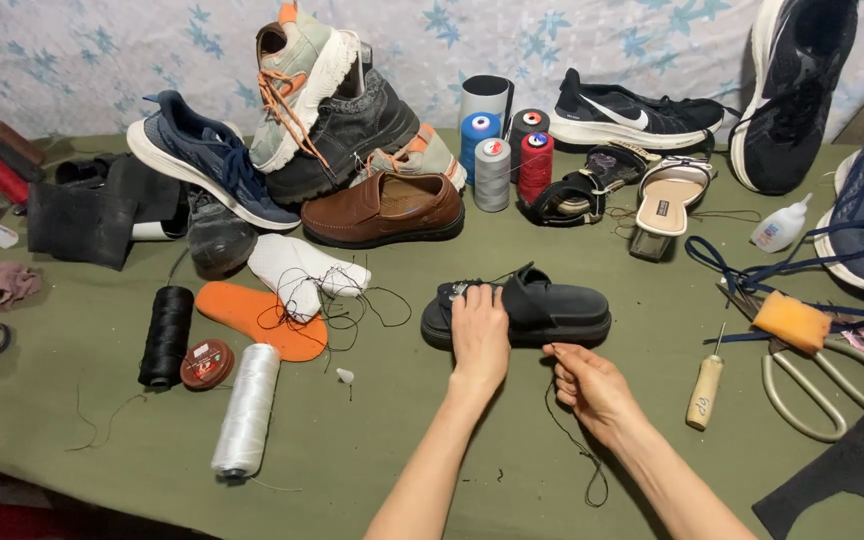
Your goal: The person is hand-stitching the sole of a black sandal using a needle and thread to repair it.
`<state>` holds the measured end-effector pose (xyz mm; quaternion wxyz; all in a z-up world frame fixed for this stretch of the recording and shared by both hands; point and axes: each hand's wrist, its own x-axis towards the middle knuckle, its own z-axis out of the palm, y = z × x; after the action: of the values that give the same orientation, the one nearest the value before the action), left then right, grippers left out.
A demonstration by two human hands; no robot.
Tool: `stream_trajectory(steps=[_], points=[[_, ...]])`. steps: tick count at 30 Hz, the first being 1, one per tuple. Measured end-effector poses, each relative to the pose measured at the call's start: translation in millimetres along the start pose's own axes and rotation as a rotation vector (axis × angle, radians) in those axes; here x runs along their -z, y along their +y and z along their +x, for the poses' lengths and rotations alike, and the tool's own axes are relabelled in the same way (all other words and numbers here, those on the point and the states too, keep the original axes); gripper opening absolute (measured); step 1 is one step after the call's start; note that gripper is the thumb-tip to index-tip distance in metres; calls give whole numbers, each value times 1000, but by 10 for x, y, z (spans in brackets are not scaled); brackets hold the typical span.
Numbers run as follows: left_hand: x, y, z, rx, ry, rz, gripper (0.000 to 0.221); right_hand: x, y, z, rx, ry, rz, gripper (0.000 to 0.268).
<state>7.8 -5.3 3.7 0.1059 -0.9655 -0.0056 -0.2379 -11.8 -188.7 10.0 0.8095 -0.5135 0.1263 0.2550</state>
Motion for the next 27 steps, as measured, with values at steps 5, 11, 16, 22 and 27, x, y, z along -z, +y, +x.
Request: stream_trajectory(steps=[5,11,16,22,27], points=[[112,-59,280,-83,-315,-94,41,100,-31,69,316,145,-428,15],[67,-189,431,-189,-473,-121,40,1,-397,-263,494,244,-832,12],[118,-244,499,-205,-488,-142,36,-11,-591,-394,518,232,-897,11],[42,-269,576,-208,-492,-197,33,-107,-714,-400,510,233,-926,11],[204,-267,597,-210,-497,-190,35,-53,-769,-75,531,221,-877,12]])
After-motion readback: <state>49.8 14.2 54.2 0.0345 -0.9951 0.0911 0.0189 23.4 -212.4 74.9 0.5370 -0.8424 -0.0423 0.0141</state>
